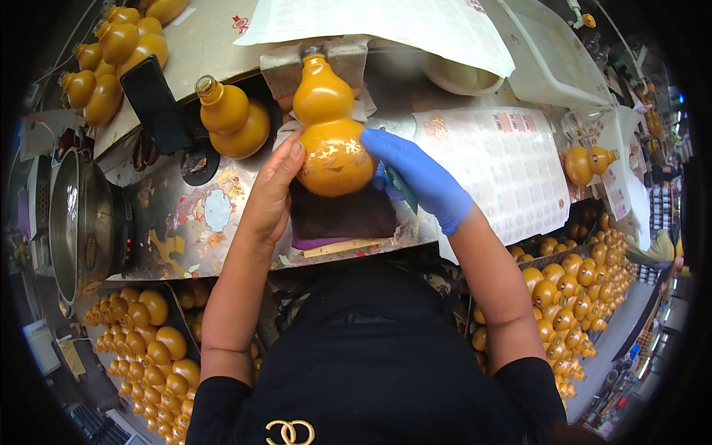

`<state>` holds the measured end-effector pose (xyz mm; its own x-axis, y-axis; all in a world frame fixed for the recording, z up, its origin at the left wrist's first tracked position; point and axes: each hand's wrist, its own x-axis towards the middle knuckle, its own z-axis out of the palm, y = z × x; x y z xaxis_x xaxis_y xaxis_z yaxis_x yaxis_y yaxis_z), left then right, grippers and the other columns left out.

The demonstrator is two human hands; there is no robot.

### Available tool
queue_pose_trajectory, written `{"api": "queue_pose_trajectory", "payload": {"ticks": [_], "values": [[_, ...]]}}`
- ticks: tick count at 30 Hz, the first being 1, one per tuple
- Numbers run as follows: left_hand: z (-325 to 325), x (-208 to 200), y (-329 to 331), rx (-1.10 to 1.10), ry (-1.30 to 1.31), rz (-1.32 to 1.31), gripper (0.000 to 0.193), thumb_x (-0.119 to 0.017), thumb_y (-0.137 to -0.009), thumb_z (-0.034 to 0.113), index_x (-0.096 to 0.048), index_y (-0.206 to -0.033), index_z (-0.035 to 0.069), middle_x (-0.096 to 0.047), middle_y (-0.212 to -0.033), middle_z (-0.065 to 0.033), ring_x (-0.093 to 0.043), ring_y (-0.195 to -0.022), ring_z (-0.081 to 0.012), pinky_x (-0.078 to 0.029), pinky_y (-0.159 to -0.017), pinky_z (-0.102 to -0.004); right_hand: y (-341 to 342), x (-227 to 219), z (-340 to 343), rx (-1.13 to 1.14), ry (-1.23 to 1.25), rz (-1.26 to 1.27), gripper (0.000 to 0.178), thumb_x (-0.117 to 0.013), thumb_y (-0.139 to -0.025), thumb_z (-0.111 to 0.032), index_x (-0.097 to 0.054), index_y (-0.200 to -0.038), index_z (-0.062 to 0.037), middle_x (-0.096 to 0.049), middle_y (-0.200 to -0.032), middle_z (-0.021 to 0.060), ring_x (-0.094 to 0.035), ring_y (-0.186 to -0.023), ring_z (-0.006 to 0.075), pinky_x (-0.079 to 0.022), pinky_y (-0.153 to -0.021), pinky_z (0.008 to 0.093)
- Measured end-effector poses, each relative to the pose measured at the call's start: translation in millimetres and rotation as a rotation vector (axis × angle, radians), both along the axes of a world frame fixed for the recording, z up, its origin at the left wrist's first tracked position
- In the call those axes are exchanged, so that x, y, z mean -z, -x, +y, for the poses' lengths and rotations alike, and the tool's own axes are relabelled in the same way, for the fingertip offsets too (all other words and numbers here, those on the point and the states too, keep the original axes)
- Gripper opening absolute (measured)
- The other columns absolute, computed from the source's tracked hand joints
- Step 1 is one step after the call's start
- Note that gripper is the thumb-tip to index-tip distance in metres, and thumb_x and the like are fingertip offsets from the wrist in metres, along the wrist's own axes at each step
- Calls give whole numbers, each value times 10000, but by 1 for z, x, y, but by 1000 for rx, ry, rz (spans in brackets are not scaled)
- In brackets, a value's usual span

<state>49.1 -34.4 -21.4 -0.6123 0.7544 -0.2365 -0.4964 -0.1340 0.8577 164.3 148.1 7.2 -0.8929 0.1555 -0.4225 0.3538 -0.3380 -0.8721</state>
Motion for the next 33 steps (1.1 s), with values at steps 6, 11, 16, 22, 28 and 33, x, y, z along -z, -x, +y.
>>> {"api": "queue_pose_trajectory", "payload": {"ticks": [6,11,16,22,28,33], "values": [[-5,10,-3,-18,-23,206,716,-574,-934,388,-284,-1454,-11,-424,-1412,-125,-381,-1316,-191,-244,-1109,-311,-3,17,-2,91,-57,-47,642,-628,-883,-464,-503,-1334,-24,-571,-750,-1,-522,-679,59,-446,-662,201],[-11,16,-2,81,17,256,778,-626,-900,377,-253,-1470,2,-383,-1444,-129,-343,-1345,-207,-222,-1123,-328,-10,27,-5,45,-239,119,651,-698,-854,-369,-468,-1378,-59,-583,-768,-3,-531,-691,57,-447,-675,207],[-15,13,6,134,-6,240,790,-629,-898,379,-244,-1468,-11,-373,-1452,-134,-327,-1357,-206,-222,-1122,-325,-14,28,1,-9,-77,162,633,-657,-882,-381,-461,-1377,-38,-618,-879,16,-540,-790,46,-454,-755,205],[-2,4,-6,30,43,186,772,-579,-927,410,-231,-1470,-13,-378,-1445,-140,-332,-1351,-206,-209,-1120,-310,-1,3,-5,27,-201,41,629,-582,-913,-458,-494,-1338,-3,-616,-1155,97,-552,-1043,120,-421,-934,251],[-5,6,1,91,50,127,743,-529,-951,435,-239,-1466,-16,-377,-1445,-139,-318,-1357,-206,-201,-1120,-302,0,9,0,10,-106,60,617,-581,-916,-458,-521,-1304,18,-602,-1182,105,-542,-1081,130,-410,-953,260],[-9,7,1,62,43,137,692,-426,-989,450,-230,-1472,-4,-365,-1455,-141,-307,-1367,-214,-186,-1135,-318,-4,25,9,94,105,-93,579,-545,-922,-500,-587,-1200,7,-640,-871,48,-600,-804,128,-481,-774,262]]}}
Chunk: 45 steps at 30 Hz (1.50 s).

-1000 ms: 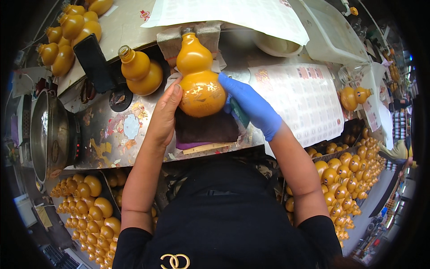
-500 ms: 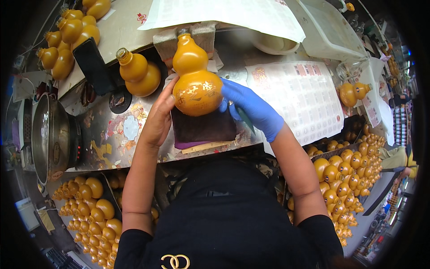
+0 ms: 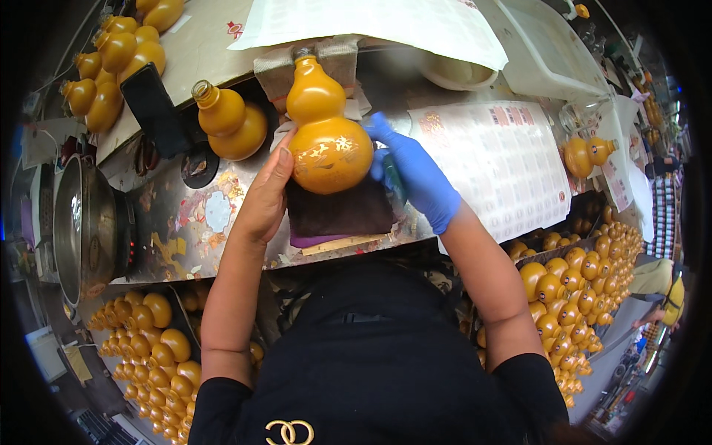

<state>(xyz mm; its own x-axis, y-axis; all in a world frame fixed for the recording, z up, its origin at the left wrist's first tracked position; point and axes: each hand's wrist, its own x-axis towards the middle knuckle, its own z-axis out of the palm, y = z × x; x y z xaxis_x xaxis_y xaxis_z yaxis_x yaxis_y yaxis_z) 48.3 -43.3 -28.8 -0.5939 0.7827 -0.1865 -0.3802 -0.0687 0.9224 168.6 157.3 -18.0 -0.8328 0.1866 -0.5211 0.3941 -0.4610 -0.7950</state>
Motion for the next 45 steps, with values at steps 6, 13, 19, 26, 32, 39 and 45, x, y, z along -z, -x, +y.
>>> {"api": "queue_pose_trajectory", "payload": {"ticks": [6,13,19,26,32,39,45], "values": [[5,-3,-3,-26,-35,151,734,-313,-986,542,-209,-1477,6,-358,-1461,-138,-331,-1359,-221,-225,-1127,-336,-24,-11,-18,498,461,506,338,-540,-965,-333,-592,-1104,-29,-580,-853,24,-562,-796,107,-465,-760,231],[11,-1,-12,-48,61,277,762,-365,-973,552,-206,-1468,-6,-361,-1435,-170,-362,-1332,-239,-244,-1112,-336,-2,-10,-52,652,-536,533,165,-623,-918,-106,-547,-1047,-35,-546,-915,5,-516,-848,55,-443,-765,202],[11,0,-13,-64,97,295,727,-357,-984,529,-201,-1472,14,-368,-1431,-168,-362,-1334,-237,-238,-1116,-336,-8,-11,-31,696,172,313,226,-583,-949,-208,-579,-1066,-15,-627,-910,49,-571,-762,74,-482,-682,224],[18,-7,-18,-53,38,203,725,-350,-979,541,-217,-1459,16,-390,-1408,-162,-396,-1309,-237,-290,-1095,-347,-19,-11,-56,490,-632,348,303,-689,-870,-160,-499,-1058,-18,-629,-889,79,-594,-786,99,-497,-703,248],[16,-1,-15,-71,69,254,747,-350,-973,558,-214,-1458,7,-389,-1406,-160,-398,-1305,-238,-286,-1097,-351,-20,3,-44,546,-813,324,310,-682,-874,-159,-489,-1068,-12,-614,-925,94,-594,-816,115,-501,-711,261],[15,-3,-17,-71,49,214,752,-346,-972,564,-210,-1462,11,-387,-1410,-160,-393,-1311,-242,-281,-1100,-351,-21,-18,-45,588,-504,369,320,-684,-870,-171,-499,-1088,-27,-641,-917,110,-632,-808,140,-515,-715,266],[15,-2,-16,-69,71,236,750,-344,-972,564,-207,-1466,16,-387,-1412,-157,-385,-1314,-237,-270,-1103,-346,-16,2,-44,521,-892,397,358,-684,-864,-182,-482,-1120,-33,-670,-880,136,-677,-769,193,-531,-670,296]]}}
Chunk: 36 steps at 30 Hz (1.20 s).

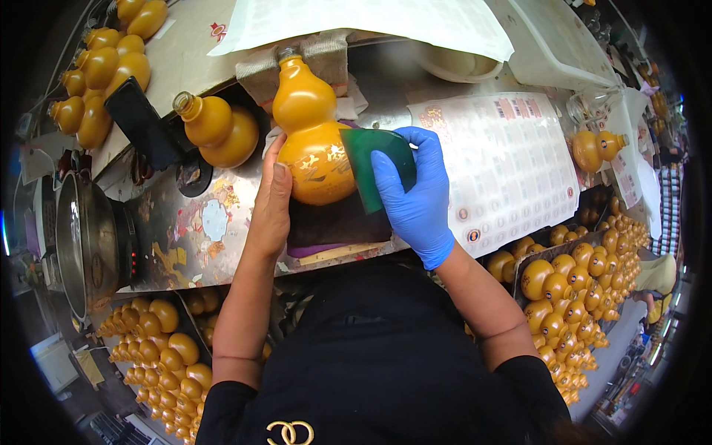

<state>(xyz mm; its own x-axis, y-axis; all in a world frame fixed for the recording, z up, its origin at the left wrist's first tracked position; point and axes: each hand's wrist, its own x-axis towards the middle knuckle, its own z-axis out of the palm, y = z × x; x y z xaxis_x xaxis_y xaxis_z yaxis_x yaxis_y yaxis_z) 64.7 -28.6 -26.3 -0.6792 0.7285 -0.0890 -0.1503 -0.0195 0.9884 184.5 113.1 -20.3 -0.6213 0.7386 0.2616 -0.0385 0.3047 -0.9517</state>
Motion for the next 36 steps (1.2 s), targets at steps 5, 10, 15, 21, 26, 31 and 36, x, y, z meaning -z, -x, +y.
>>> {"api": "queue_pose_trajectory", "payload": {"ticks": [5,10,15,21,26,31,36], "values": [[-1,4,0,0,-9,-5,755,-344,-969,572,-212,-1466,20,-386,-1412,-155,-378,-1316,-234,-258,-1106,-342,-2,-1,-3,47,-19,-18,357,-683,-863,-185,-481,-1116,-36,-666,-853,139,-680,-734,211,-532,-648,307],[0,5,1,-33,22,22,758,-344,-964,583,-225,-1462,24,-382,-1415,-157,-365,-1323,-235,-246,-1112,-342,-3,-4,-2,76,-32,-50,358,-687,-860,-197,-489,-1110,-34,-664,-855,143,-679,-735,212,-531,-652,303],[0,0,0,-18,9,-1,722,-323,-979,558,-237,-1461,27,-383,-1422,-151,-365,-1328,-228,-243,-1115,-338,-2,-6,11,10,8,21,286,-681,-865,-136,-543,-1092,-30,-663,-907,98,-656,-801,154,-524,-712,280],[-3,-4,0,10,14,-47,687,-291,-994,537,-255,-1461,35,-378,-1436,-131,-363,-1335,-221,-241,-1122,-344,11,-43,45,-553,115,-41,259,-657,-884,-111,-570,-1116,-36,-632,-957,58,-588,-928,106,-485,-823,252],[-2,-9,0,19,9,-41,672,-302,-1002,514,-223,-1455,25,-399,-1400,-155,-381,-1312,-223,-272,-1096,-327,34,-41,63,-479,-149,-148,245,-653,-892,-144,-558,-1093,-41,-637,-930,70,-594,-850,111,-500,-768,263],[-7,4,7,44,-53,-66,908,-575,-828,545,-197,-1470,25,-376,-1412,-169,-370,-1324,-251,-258,-1106,-351,30,-55,56,-455,26,-76,216,-655,-890,-114,-570,-1078,-52,-643,-939,52,-592,-862,85,-495,-759,231],[-10,9,15,69,191,342,1222,-872,-538,459,-200,-1469,41,-333,-1434,-221,-353,-1325,-348,-231,-1116,-425,41,-73,44,-703,-268,-261,304,-730,-820,-183,-569,-1039,-48,-663,-892,124,-671,-817,206,-525,-741,306]]}}
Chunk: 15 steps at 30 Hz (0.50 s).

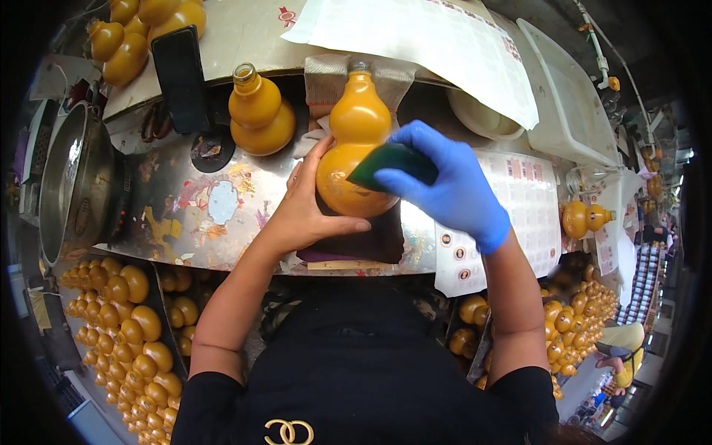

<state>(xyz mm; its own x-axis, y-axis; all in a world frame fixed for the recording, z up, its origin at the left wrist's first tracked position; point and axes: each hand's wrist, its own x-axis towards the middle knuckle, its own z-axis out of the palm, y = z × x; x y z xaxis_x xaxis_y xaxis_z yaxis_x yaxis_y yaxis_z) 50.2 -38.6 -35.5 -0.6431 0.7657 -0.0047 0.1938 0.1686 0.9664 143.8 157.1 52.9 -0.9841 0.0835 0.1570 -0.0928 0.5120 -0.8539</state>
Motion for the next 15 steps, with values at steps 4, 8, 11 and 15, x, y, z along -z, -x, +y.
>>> {"api": "queue_pose_trajectory", "payload": {"ticks": [4,8,11,15], "values": [[4,-4,-4,-52,30,158,1115,-891,-554,300,-264,-1436,33,-411,-1385,-184,-403,-1292,-317,-293,-1084,-399,20,-3,12,38,-113,4,305,-716,-834,-190,-542,-1030,-34,-655,-865,155,-650,-742,247,-518,-695,319],[1,-11,-8,-96,141,332,1028,-861,-576,248,-307,-1417,39,-453,-1358,-155,-438,-1269,-313,-257,-1104,-434,18,-20,12,46,-101,-49,293,-711,-852,-170,-553,-1052,-26,-648,-893,67,-598,-807,115,-500,-751,259],[-2,-18,-14,-109,199,400,1002,-828,-597,246,-294,-1422,53,-463,-1352,-138,-440,-1270,-295,-169,-1126,-486,4,-29,-2,-93,-57,-145,262,-686,-863,-156,-560,-1052,-24,-640,-893,45,-589,-843,75,-490,-779,241],[1,-15,-18,-144,166,487,969,-795,-617,238,-275,-1416,59,-518,-1262,-171,-479,-1224,-298,-113,-1119,-523,19,-25,-1,-166,-235,-146,341,-707,-839,-196,-551,-1085,-19,-629,-862,124,-619,-787,160,-501,-758,304]]}}
